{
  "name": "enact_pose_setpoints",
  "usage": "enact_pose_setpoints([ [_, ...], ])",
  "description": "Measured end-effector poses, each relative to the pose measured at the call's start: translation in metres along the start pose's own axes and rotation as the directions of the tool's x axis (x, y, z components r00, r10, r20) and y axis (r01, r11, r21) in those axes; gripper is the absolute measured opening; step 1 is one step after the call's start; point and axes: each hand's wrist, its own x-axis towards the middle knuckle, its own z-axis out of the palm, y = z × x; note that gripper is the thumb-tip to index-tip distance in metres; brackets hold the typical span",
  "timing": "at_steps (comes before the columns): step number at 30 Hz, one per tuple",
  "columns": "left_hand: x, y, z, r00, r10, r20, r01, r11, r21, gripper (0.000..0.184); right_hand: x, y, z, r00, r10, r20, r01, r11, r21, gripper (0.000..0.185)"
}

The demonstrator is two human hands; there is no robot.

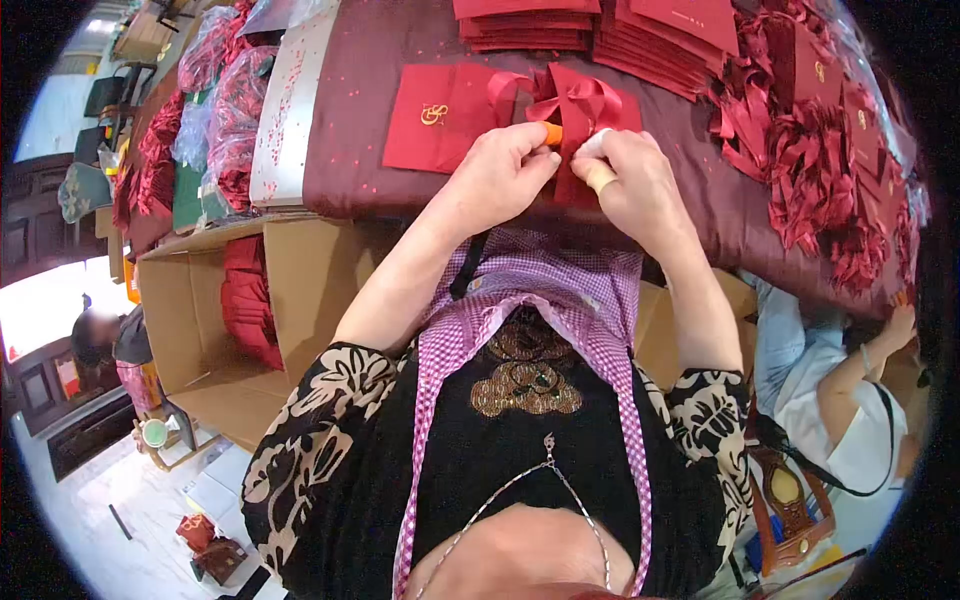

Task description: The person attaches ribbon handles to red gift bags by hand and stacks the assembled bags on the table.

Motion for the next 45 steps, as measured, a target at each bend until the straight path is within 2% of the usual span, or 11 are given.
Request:
enact_pose_setpoints([
  [10, 0.001, -0.014, 0.009, 0.969, 0.248, 0.01, -0.247, 0.958, 0.145, 0.009, -0.016, 0.0, 0.013, 0.976, 0.032, -0.217, -0.017, 0.997, 0.072, 0.009],
  [18, 0.0, -0.011, 0.007, 0.937, 0.347, 0.04, -0.35, 0.931, 0.106, 0.009, -0.015, -0.004, -0.055, 0.919, 0.343, 0.197, -0.395, 0.813, 0.427, 0.033],
  [20, -0.001, -0.008, 0.006, 0.927, 0.37, 0.055, -0.374, 0.919, 0.125, 0.009, -0.015, 0.003, -0.055, 0.987, 0.12, -0.103, -0.077, 0.933, 0.352, 0.032],
  [23, -0.008, 0.001, 0.01, 0.927, 0.346, 0.141, -0.365, 0.92, 0.142, 0.009, 0.002, -0.015, -0.057, 0.926, -0.375, -0.049, 0.354, 0.905, -0.238, 0.032],
  [31, -0.015, -0.005, -0.004, 0.942, 0.276, 0.19, -0.265, 0.961, -0.079, 0.01, -0.009, -0.005, -0.036, 0.887, -0.441, 0.141, 0.438, 0.898, 0.049, 0.018],
  [32, -0.012, -0.01, -0.009, 0.964, 0.229, 0.136, -0.222, 0.973, -0.066, 0.01, -0.012, -0.006, -0.037, 0.888, -0.431, 0.162, 0.421, 0.902, 0.093, 0.017],
  [33, -0.011, -0.01, -0.014, 0.993, -0.064, 0.102, 0.089, 0.958, -0.273, 0.012, -0.014, -0.008, -0.038, 0.887, -0.424, 0.183, 0.405, 0.904, 0.134, 0.017],
  [37, 0.004, -0.045, -0.04, 0.97, -0.204, -0.134, 0.099, 0.831, -0.548, 0.013, -0.021, 0.003, -0.039, 0.926, -0.354, 0.133, 0.338, 0.932, 0.126, 0.016],
  [40, 0.002, -0.042, -0.026, 0.918, 0.003, -0.397, -0.01, 1.0, -0.015, 0.021, -0.018, 0.015, -0.038, 0.942, -0.33, 0.069, 0.325, 0.943, 0.071, 0.015],
  [42, -0.006, -0.038, -0.026, 0.926, -0.03, -0.375, -0.001, 0.997, -0.08, 0.025, -0.017, 0.019, -0.037, 0.949, -0.314, -0.007, 0.314, 0.949, 0.003, 0.016],
  [45, -0.021, -0.027, -0.027, 0.986, -0.161, 0.041, 0.166, 0.968, -0.19, 0.028, -0.015, 0.022, -0.028, 0.956, -0.271, -0.112, 0.274, 0.962, 0.011, 0.017],
])
